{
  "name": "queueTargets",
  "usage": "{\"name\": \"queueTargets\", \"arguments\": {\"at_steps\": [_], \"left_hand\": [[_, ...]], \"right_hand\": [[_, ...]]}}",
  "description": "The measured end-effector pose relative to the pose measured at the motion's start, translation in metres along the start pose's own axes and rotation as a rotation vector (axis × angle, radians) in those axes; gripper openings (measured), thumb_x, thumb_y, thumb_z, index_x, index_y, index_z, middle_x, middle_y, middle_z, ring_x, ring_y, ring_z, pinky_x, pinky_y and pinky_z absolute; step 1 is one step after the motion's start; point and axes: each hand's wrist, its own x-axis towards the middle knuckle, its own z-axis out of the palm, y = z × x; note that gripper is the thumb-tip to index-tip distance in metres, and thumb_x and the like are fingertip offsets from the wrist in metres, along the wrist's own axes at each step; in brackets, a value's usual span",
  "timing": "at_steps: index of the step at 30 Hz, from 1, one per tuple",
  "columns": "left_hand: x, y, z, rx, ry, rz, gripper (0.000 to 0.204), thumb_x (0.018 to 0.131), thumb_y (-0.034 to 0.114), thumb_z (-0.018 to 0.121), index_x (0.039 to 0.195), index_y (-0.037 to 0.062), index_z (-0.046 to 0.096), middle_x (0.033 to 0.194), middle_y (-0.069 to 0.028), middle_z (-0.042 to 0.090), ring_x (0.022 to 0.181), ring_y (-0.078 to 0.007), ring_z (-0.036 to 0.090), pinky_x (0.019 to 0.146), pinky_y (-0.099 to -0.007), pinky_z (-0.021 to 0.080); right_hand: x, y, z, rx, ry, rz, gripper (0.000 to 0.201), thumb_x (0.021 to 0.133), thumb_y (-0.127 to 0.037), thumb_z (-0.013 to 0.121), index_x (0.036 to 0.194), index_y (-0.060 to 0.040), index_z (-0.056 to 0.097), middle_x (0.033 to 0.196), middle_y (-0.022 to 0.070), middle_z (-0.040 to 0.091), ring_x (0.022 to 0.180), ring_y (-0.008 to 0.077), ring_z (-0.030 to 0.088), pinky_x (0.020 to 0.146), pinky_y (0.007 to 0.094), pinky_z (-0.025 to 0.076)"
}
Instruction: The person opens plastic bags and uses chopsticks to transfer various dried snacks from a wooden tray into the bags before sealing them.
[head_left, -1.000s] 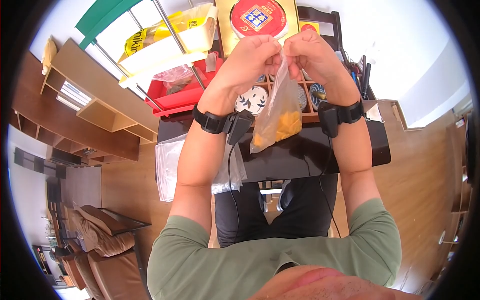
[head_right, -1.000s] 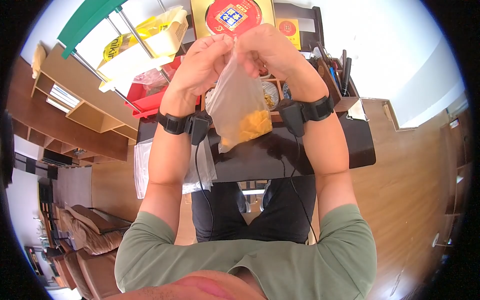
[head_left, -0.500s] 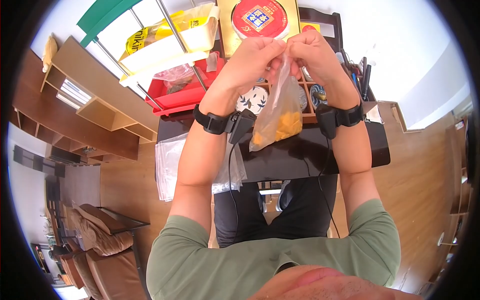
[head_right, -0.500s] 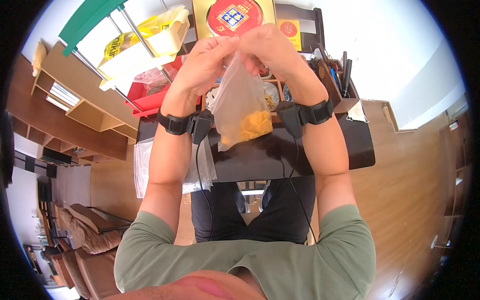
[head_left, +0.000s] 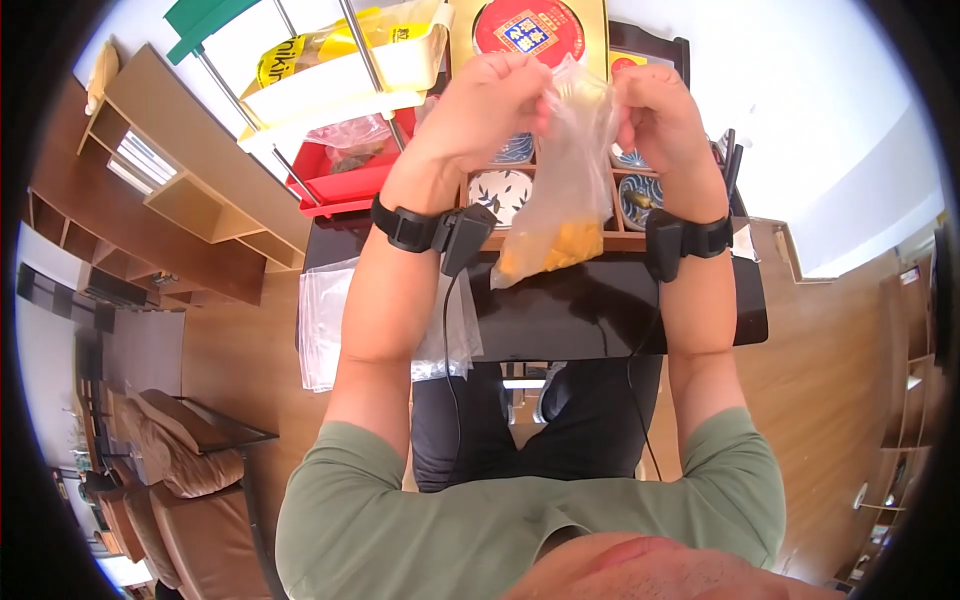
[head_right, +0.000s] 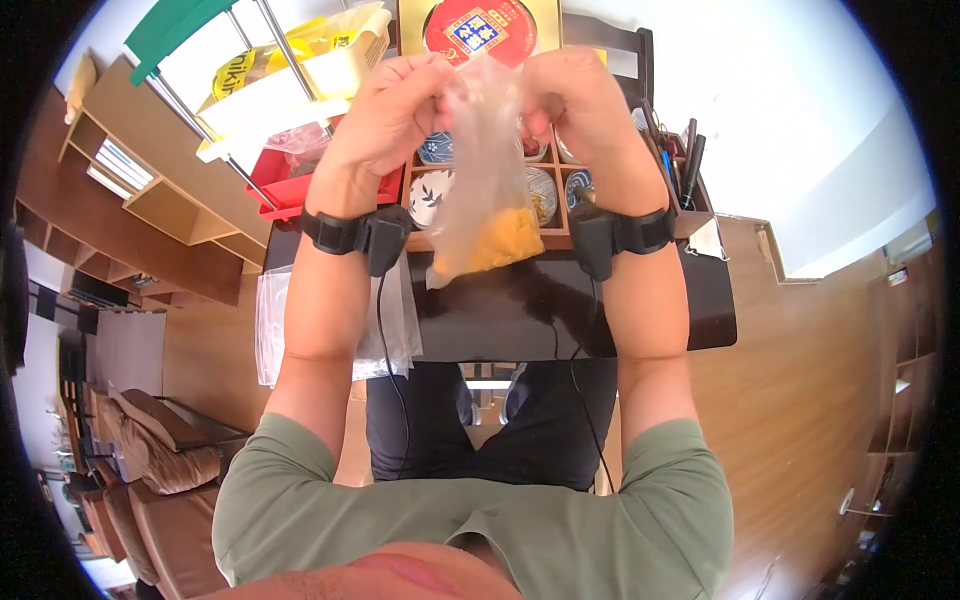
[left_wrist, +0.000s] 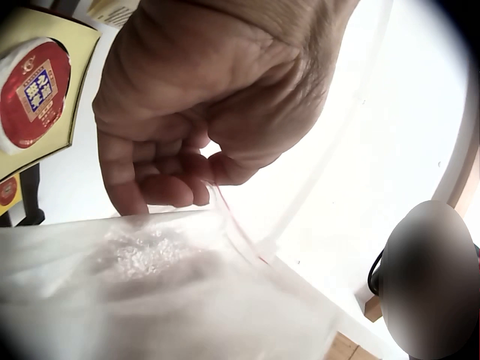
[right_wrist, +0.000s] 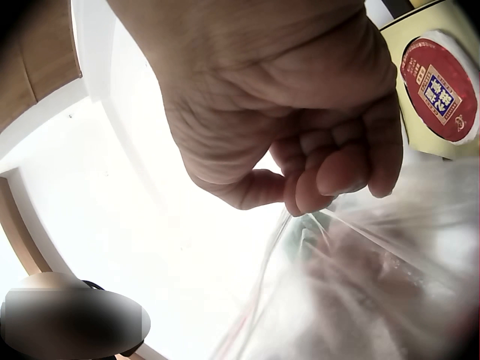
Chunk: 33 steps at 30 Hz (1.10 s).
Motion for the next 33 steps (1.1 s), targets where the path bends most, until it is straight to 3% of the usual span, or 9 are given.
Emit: {"name": "queueTargets", "arguments": {"at_steps": [11,13,17,19,22,24,26,27,33], "left_hand": [[-0.010,0.015,-0.035,0.470,-0.038,0.119,0.013,0.094,0.004,0.064,0.083,0.0040,0.058,0.079,-0.0007,0.064,0.070,-0.0071,0.061,0.069,-0.0249,0.053],[-0.015,0.019,-0.017,0.981,0.202,0.237,0.008,0.092,0.004,0.067,0.089,0.0023,0.059,0.082,-0.0010,0.065,0.077,-0.0082,0.063,0.072,-0.0258,0.052],[-0.014,0.017,0.000,0.773,0.186,0.668,0.022,0.083,0.013,0.076,0.095,0.0004,0.063,0.084,-0.0093,0.069,0.074,-0.0224,0.065,0.072,-0.0341,0.054],[-0.027,0.027,0.011,0.743,-0.140,0.696,0.034,0.084,0.007,0.076,0.114,0.0009,0.061,0.088,-0.0003,0.067,0.087,-0.0115,0.065,0.082,-0.0274,0.052],[-0.039,0.032,0.023,0.745,-0.238,0.353,0.048,0.079,0.011,0.082,0.120,0.0004,0.059,0.090,-0.0010,0.068,0.087,-0.0116,0.065,0.085,-0.0281,0.052],[-0.039,0.033,0.023,0.677,-0.225,0.339,0.051,0.076,0.014,0.086,0.118,0.0013,0.060,0.077,0.0016,0.063,0.071,-0.0077,0.059,0.070,-0.0249,0.049],[-0.044,0.049,0.016,0.867,-0.150,0.189,0.042,0.076,0.014,0.086,0.110,0.0022,0.064,0.064,0.0050,0.052,0.058,-0.0040,0.045,0.055,-0.0234,0.037],[-0.040,0.043,0.004,0.882,-0.143,0.332,0.031,0.076,0.016,0.087,0.097,0.0029,0.068,0.059,0.0074,0.043,0.055,-0.0018,0.033,0.050,-0.0235,0.026],[-0.040,0.043,-0.003,0.934,-0.217,0.182,0.024,0.082,0.019,0.083,0.084,0.0005,0.067,0.062,0.0031,0.049,0.056,-0.0053,0.040,0.051,-0.0260,0.032]], "right_hand": [[0.003,0.003,-0.034,0.419,-0.204,-0.064,0.031,0.090,-0.018,0.053,0.067,0.0005,0.061,0.052,0.0078,0.056,0.039,0.0150,0.044,0.040,0.0273,0.035],[0.004,0.006,-0.024,0.411,-0.124,0.001,0.031,0.091,-0.019,0.055,0.068,-0.0007,0.062,0.054,0.0073,0.057,0.042,0.0146,0.048,0.040,0.0268,0.035],[0.003,0.008,-0.013,0.349,-0.038,0.025,0.030,0.091,-0.020,0.056,0.068,-0.0019,0.062,0.054,0.0071,0.058,0.043,0.0146,0.049,0.042,0.0263,0.037],[0.002,0.005,-0.011,0.301,0.004,0.022,0.026,0.087,-0.016,0.052,0.066,-0.0010,0.056,0.061,0.0057,0.058,0.044,0.0118,0.046,0.047,0.0237,0.040],[0.002,0.006,-0.013,0.302,-0.041,0.010,0.026,0.088,-0.016,0.051,0.067,-0.0011,0.056,0.061,0.0057,0.058,0.044,0.0116,0.047,0.047,0.0239,0.041],[0.003,0.009,-0.022,0.308,-0.027,0.020,0.028,0.090,-0.018,0.053,0.069,-0.0015,0.060,0.058,0.0076,0.059,0.043,0.0140,0.048,0.045,0.0259,0.040],[0.005,0.009,-0.033,0.314,-0.013,0.026,0.030,0.092,-0.020,0.054,0.070,-0.0019,0.064,0.055,0.0095,0.059,0.042,0.0164,0.049,0.043,0.0279,0.038],[0.006,0.009,-0.039,0.298,-0.032,0.001,0.030,0.092,-0.021,0.054,0.071,-0.0019,0.064,0.054,0.0096,0.059,0.043,0.0167,0.049,0.044,0.0284,0.038],[0.005,0.009,-0.018,0.205,-0.049,-0.050,0.032,0.093,-0.022,0.057,0.068,-0.0023,0.064,0.053,0.0092,0.057,0.045,0.0165,0.049,0.045,0.0294,0.038]]}}
